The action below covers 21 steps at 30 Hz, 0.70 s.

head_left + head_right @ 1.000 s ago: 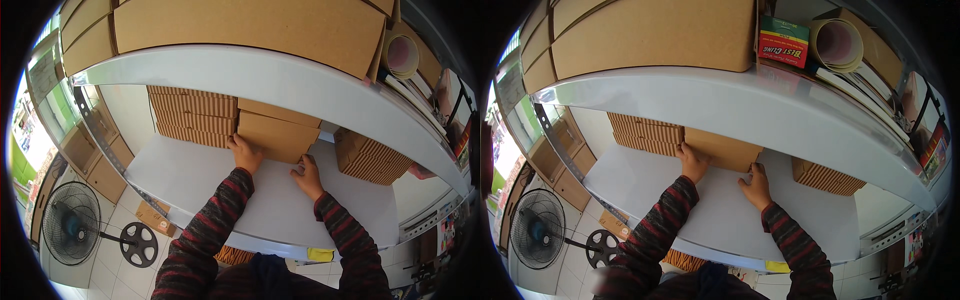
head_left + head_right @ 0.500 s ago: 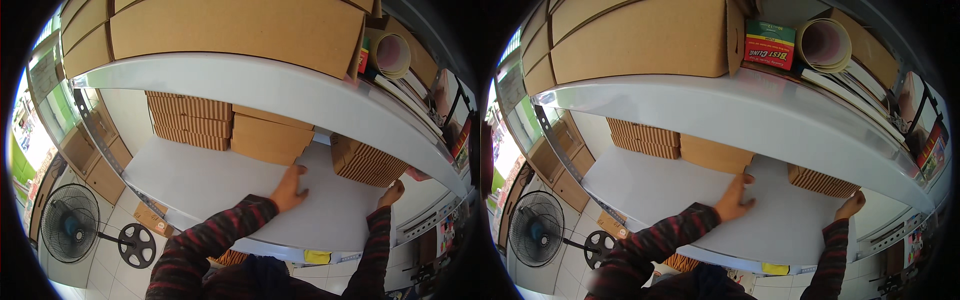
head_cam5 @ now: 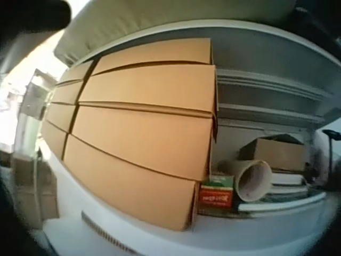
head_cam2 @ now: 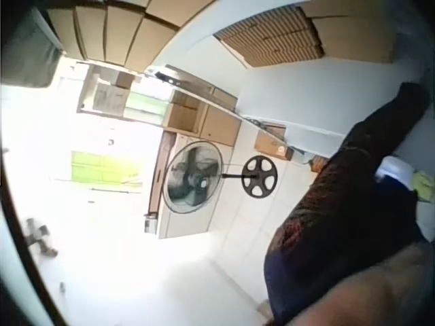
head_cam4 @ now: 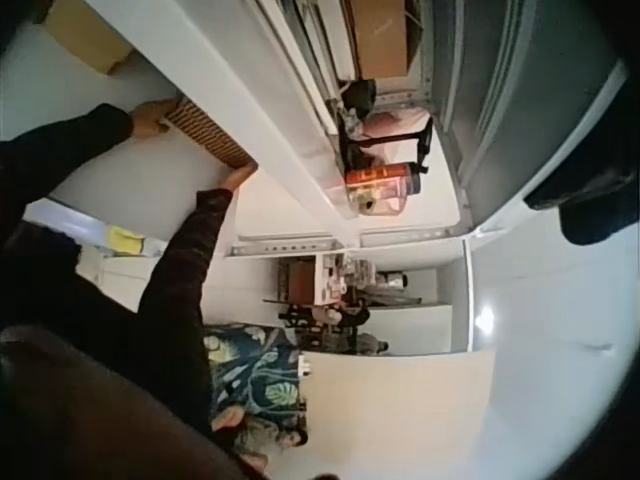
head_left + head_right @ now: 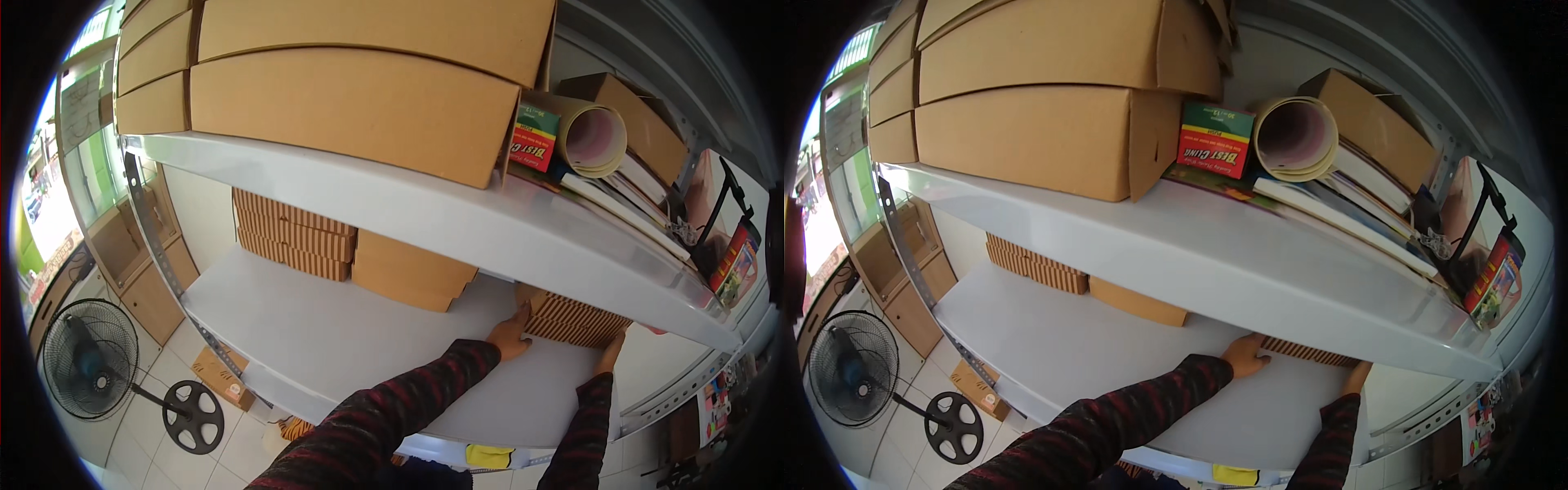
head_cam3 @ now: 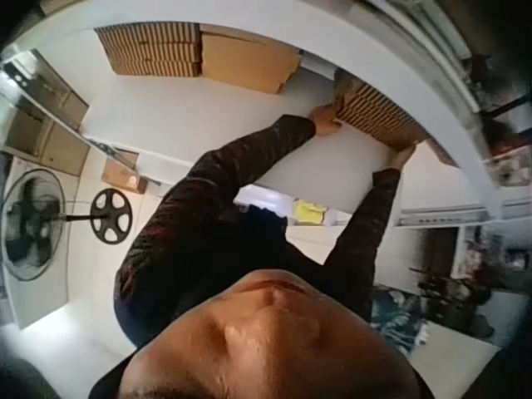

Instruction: The person assembles flat-packed cardboard boxes by folding and interlocking the flaps. They then stack the completed boxes on a white metal shelf. The person also moves a stack of flat-packed boxes to a different location on the shelf.

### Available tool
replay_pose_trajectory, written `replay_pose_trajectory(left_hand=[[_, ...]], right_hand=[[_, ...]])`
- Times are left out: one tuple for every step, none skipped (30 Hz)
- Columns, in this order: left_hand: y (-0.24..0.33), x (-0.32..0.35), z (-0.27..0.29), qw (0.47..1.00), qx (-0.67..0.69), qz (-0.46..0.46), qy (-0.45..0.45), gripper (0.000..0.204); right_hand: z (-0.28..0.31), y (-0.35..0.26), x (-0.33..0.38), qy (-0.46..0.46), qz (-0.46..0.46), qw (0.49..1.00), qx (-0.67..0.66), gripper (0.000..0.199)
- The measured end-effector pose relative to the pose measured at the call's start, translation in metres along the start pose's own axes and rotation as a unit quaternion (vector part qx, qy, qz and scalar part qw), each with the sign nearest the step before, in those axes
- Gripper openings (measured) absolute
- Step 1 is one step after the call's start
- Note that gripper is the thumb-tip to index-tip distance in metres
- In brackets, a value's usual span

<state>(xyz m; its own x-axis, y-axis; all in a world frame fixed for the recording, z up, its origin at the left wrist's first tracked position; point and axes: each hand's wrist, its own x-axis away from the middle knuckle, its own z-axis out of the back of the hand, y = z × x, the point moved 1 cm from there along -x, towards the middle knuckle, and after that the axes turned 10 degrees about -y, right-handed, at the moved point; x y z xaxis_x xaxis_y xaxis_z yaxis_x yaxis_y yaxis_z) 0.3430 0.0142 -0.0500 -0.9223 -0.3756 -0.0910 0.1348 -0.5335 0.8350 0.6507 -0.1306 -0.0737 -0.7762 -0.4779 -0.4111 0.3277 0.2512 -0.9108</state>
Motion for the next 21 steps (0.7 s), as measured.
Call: replay_pose_trajectory(left_hand=[[-0.006,-0.002,-0.005,1.0,-0.001,-0.015,0.002,0.091],[-0.01,-0.003,-0.011,1.0,-0.001,-0.029,0.005,0.092],[-0.013,0.001,-0.013,1.0,0.006,-0.028,0.004,0.093],[-0.015,0.006,-0.016,1.0,0.013,-0.027,0.002,0.094],[-0.006,0.014,-0.017,0.999,0.026,-0.019,-0.009,0.095],[0.001,0.023,-0.018,0.999,0.039,-0.011,-0.021,0.096],[0.006,0.031,-0.021,0.998,0.054,-0.02,-0.013,0.096],[0.013,0.038,-0.025,0.997,0.069,-0.036,-0.01,0.097],[0.015,0.045,-0.028,0.995,0.084,-0.047,-0.002,0.098],[0.013,0.049,-0.032,0.995,0.068,-0.073,-0.01,0.1],[0.008,0.054,-0.037,0.994,0.052,-0.098,-0.018,0.102],[0.004,0.06,-0.04,0.992,0.033,-0.122,-0.022,0.104],[0.007,0.07,-0.042,0.993,0.026,-0.116,-0.019,0.104],[0.01,0.083,-0.045,0.994,0.018,-0.109,-0.015,0.104],[0.018,0.096,-0.047,0.994,0.011,-0.108,-0.013,0.104],[0.023,0.111,-0.048,0.993,0.012,-0.113,-0.01,0.103],[0.027,0.127,-0.05,0.993,0.011,-0.117,-0.005,0.102],[0.031,0.144,-0.05,0.993,0.011,-0.121,0.002,0.101],[0.031,0.159,-0.049,0.992,0.021,-0.12,-0.01,0.101],[0.032,0.174,-0.047,0.992,0.028,-0.119,-0.018,0.1],[0.035,0.188,-0.048,0.992,0.012,-0.122,-0.008,0.099]], right_hand=[[0.009,0.001,-0.006,-0.012,0.006,1.0,-0.011,0.081],[0.017,0.003,-0.008,-0.024,0.012,0.999,-0.023,0.082],[0.014,-0.003,-0.005,-0.018,-0.018,0.999,-0.019,0.082],[0.009,-0.009,0.0,-0.033,-0.027,0.998,-0.036,0.082],[0.009,-0.015,0.005,-0.042,-0.034,0.997,-0.053,0.083],[0.011,-0.021,0.012,-0.05,-0.041,0.995,-0.069,0.084],[0.015,-0.028,0.019,-0.057,-0.077,0.992,-0.083,0.085],[0.024,-0.035,0.026,-0.045,-0.075,0.994,-0.069,0.089],[0.024,-0.039,0.029,-0.04,-0.074,0.995,-0.058,0.093],[0.026,-0.044,0.034,-0.035,-0.073,0.996,-0.047,0.097],[0.028,-0.047,0.042,-0.048,-0.079,0.994,-0.05,0.093],[0.022,-0.054,0.051,-0.066,-0.084,0.993,-0.056,0.089],[0.022,-0.059,0.061,-0.079,-0.087,0.991,-0.06,0.085],[0.022,-0.061,0.07,-0.09,-0.09,0.989,-0.068,0.084],[0.031,-0.063,0.082,-0.098,-0.09,0.988,-0.073,0.083],[0.038,-0.062,0.092,-0.109,-0.089,0.987,-0.079,0.083],[0.047,-0.058,0.102,-0.094,-0.097,0.986,-0.098,0.079],[0.05,-0.061,0.115,-0.118,-0.087,0.984,-0.1,0.078],[0.045,-0.07,0.129,-0.148,-0.078,0.981,-0.103,0.077],[0.042,-0.08,0.14,-0.159,-0.09,0.978,-0.101,0.077],[0.041,-0.087,0.152,-0.17,-0.104,0.975,-0.097,0.076]])
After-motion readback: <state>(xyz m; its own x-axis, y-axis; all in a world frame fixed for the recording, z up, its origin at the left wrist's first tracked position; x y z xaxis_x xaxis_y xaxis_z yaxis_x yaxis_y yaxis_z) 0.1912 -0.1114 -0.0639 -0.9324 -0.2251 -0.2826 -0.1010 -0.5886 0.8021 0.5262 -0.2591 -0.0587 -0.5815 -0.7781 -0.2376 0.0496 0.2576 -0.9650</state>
